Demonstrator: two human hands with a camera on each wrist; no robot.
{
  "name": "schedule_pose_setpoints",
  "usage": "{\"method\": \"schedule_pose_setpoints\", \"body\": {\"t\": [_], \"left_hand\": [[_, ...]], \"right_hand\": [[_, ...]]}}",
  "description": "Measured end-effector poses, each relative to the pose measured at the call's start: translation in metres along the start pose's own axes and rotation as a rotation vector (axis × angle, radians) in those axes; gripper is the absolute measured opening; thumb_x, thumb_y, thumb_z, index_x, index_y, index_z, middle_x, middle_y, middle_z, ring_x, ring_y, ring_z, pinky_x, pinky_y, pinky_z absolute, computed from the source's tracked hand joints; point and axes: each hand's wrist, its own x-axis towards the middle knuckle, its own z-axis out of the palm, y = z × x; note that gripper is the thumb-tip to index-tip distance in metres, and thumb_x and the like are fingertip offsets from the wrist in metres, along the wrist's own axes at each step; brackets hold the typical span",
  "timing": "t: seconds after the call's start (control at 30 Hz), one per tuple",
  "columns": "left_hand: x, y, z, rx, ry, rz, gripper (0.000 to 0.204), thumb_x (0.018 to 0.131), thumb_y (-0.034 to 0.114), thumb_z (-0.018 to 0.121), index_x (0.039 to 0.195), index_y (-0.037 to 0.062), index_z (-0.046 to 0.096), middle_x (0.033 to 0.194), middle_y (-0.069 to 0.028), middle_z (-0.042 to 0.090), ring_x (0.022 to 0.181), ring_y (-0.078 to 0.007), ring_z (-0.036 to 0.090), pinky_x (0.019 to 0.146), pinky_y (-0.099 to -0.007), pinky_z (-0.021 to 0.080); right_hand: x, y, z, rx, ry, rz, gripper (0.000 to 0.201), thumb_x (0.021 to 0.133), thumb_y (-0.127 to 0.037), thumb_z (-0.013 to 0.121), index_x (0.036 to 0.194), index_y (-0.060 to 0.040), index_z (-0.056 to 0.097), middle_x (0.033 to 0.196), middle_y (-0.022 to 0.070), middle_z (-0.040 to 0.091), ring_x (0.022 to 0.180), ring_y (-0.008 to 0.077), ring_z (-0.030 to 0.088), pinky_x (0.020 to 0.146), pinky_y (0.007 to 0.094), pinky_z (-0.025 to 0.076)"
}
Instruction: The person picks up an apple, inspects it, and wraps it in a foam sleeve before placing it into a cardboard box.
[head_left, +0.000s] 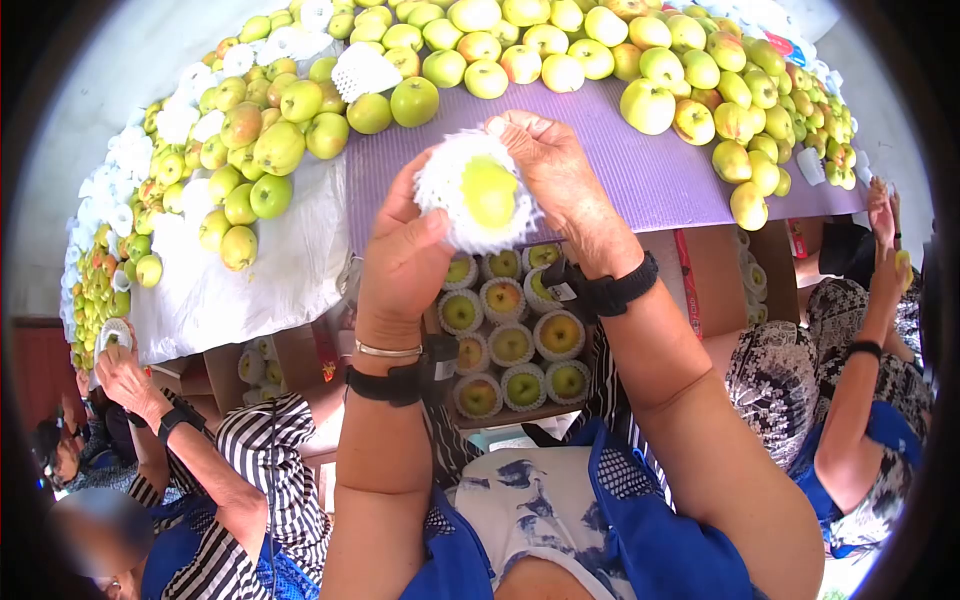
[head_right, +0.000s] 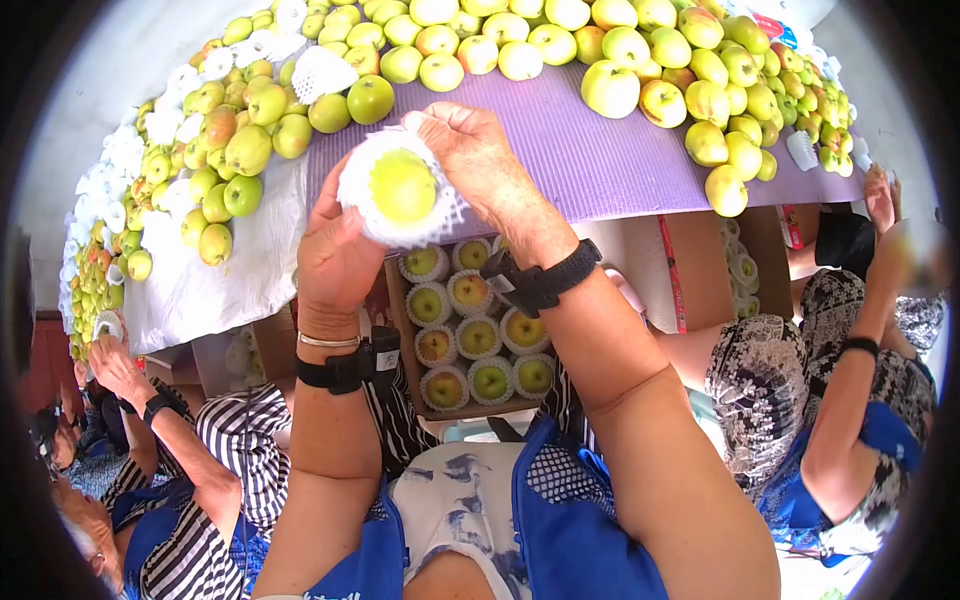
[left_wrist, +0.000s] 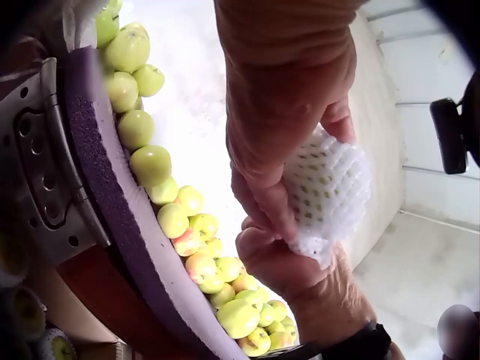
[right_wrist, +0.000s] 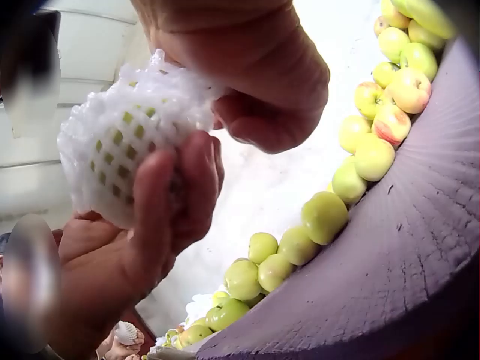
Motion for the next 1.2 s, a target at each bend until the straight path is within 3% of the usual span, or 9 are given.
{"method": "schedule_pose_setpoints", "body": {"t": [0.17, 0.23, 0.43, 0.57, 0.73, 0.87, 0.97, 1.2], "left_hand": [[0.007, 0.000, -0.004, -0.060, 0.102, 0.169, 0.054, 0.084, 0.004, 0.050, 0.134, 0.0021, 0.030, 0.134, -0.0134, 0.037, 0.124, -0.0276, 0.037, 0.104, -0.0457, 0.030], [0.008, -0.001, -0.005, -0.113, 0.100, 0.181, 0.053, 0.085, 0.004, 0.049, 0.134, 0.0024, 0.029, 0.135, -0.0138, 0.036, 0.125, -0.0280, 0.037, 0.104, -0.0462, 0.030], [0.003, 0.003, -0.011, 0.078, 0.123, -0.026, 0.052, 0.087, 0.008, 0.048, 0.135, 0.0020, 0.028, 0.132, -0.0150, 0.040, 0.121, -0.0284, 0.042, 0.100, -0.0465, 0.036], [0.004, 0.002, -0.006, -0.053, 0.145, -0.014, 0.047, 0.089, 0.011, 0.048, 0.131, 0.0016, 0.032, 0.128, -0.0145, 0.044, 0.117, -0.0281, 0.046, 0.096, -0.0466, 0.039], [0.003, -0.002, -0.009, -0.016, 0.221, 0.026, 0.040, 0.090, 0.012, 0.049, 0.126, 0.0023, 0.036, 0.125, -0.0135, 0.047, 0.115, -0.0279, 0.048, 0.095, -0.0467, 0.041], [0.003, -0.003, -0.008, -0.005, 0.190, 0.039, 0.043, 0.090, 0.012, 0.051, 0.128, 0.0029, 0.034, 0.126, -0.0136, 0.046, 0.116, -0.0276, 0.048, 0.095, -0.0463, 0.041], [0.003, -0.007, -0.005, 0.006, 0.163, 0.045, 0.044, 0.090, 0.013, 0.051, 0.129, 0.0031, 0.034, 0.126, -0.0133, 0.046, 0.116, -0.0272, 0.048, 0.095, -0.0456, 0.042], [0.003, -0.003, -0.005, -0.063, 0.181, -0.028, 0.044, 0.089, 0.012, 0.052, 0.129, 0.0023, 0.035, 0.126, -0.0116, 0.046, 0.117, -0.0254, 0.047, 0.095, -0.0440, 0.041]], "right_hand": [[0.001, -0.004, -0.007, -0.124, -0.089, 0.157, 0.016, 0.087, -0.015, 0.058, 0.090, 0.0005, 0.060, 0.078, 0.0027, 0.060, 0.067, 0.0086, 0.056, 0.053, 0.0206, 0.046], [0.001, 0.001, -0.004, 0.038, -0.090, 0.145, 0.014, 0.086, -0.014, 0.059, 0.089, 0.0000, 0.061, 0.079, 0.0040, 0.061, 0.068, 0.0096, 0.057, 0.052, 0.0202, 0.046], [0.003, 0.006, -0.011, 0.088, -0.028, 0.110, 0.009, 0.084, -0.011, 0.061, 0.089, -0.0023, 0.060, 0.082, 0.0051, 0.062, 0.071, 0.0107, 0.059, 0.055, 0.0219, 0.047], [0.002, 0.009, -0.010, -0.007, -0.028, 0.089, 0.010, 0.083, -0.010, 0.062, 0.090, -0.0035, 0.060, 0.083, 0.0046, 0.063, 0.071, 0.0109, 0.059, 0.060, 0.0250, 0.048], [0.000, 0.005, -0.012, 0.204, -0.064, 0.165, 0.012, 0.086, -0.013, 0.059, 0.092, -0.0028, 0.059, 0.086, 0.0042, 0.064, 0.076, 0.0119, 0.061, 0.065, 0.0267, 0.050], [0.004, 0.007, -0.021, 0.339, -0.120, 0.208, 0.015, 0.089, -0.015, 0.054, 0.093, -0.0014, 0.058, 0.087, 0.0057, 0.064, 0.078, 0.0136, 0.062, 0.069, 0.0276, 0.052], [0.002, 0.009, -0.004, 0.346, 0.054, 0.184, 0.017, 0.090, -0.017, 0.055, 0.093, -0.0004, 0.058, 0.087, 0.0062, 0.064, 0.077, 0.0130, 0.061, 0.069, 0.0267, 0.051], [0.000, 0.004, 0.000, 0.208, 0.063, 0.131, 0.019, 0.087, -0.020, 0.061, 0.086, -0.0005, 0.060, 0.081, 0.0041, 0.063, 0.072, 0.0100, 0.058, 0.067, 0.0241, 0.048]]}}
